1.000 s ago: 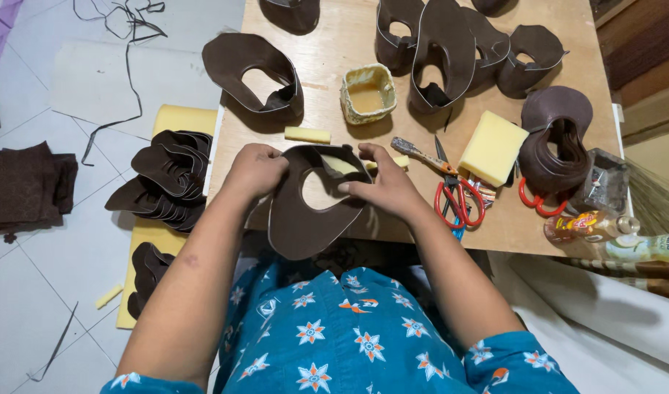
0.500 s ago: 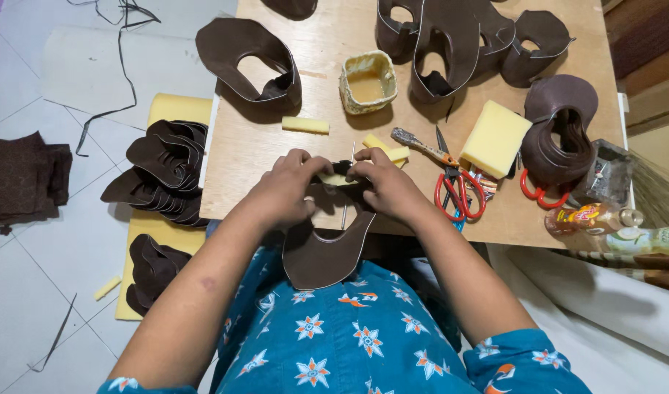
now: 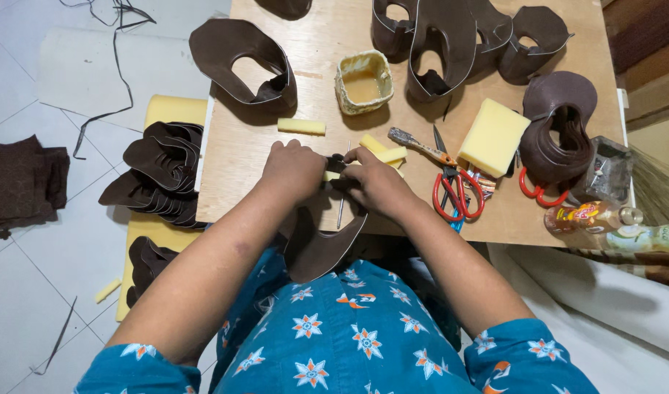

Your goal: The person assembles brown curved parts by inserting yellow foam pieces into them. They use a brush to apply adhesive and a metal tool to press the foam into place, repeating the process for multiple parts.

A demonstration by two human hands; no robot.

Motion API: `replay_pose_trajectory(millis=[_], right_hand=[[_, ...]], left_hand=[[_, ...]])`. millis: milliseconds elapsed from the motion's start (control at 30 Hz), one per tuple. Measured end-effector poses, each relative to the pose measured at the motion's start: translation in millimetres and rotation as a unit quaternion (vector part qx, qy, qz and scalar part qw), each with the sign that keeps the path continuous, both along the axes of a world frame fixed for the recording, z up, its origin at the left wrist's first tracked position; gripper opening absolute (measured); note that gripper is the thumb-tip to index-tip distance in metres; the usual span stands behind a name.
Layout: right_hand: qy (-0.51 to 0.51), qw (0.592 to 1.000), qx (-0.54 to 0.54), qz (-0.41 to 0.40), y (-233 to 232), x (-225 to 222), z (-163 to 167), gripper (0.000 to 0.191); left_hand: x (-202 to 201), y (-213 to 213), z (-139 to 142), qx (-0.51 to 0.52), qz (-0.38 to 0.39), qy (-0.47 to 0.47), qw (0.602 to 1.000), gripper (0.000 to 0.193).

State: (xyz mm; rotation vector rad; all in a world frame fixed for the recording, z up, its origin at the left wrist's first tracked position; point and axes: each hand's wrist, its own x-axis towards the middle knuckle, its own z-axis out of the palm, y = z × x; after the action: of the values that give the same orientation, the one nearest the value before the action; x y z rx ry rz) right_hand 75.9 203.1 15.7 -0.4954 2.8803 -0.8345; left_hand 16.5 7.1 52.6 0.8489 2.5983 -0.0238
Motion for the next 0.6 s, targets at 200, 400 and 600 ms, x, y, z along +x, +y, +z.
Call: replay_pose_trajectory(millis=[200,400,600], right_hand=[[0.003,1.000,-0.010,0.014,1.9,-0.9,-5.0,0.024],[0.045,0.998,-0.012,0.050,-1.1,6.1,4.4,0.025],[0.079,0.996,-0.033,-0.008,-3.5,11.6,0.2,0.017]], left_hand=[[3.5,-6.6,0.4,0.078,0.003,-0.019,0.997,0.040],[8.6,-7.9,10.5,0.070,-0.004,-0.043,0.997,0.054],[8.2,-11.1,3.6,0.094,0.025,-0.061,0.993,0.040]])
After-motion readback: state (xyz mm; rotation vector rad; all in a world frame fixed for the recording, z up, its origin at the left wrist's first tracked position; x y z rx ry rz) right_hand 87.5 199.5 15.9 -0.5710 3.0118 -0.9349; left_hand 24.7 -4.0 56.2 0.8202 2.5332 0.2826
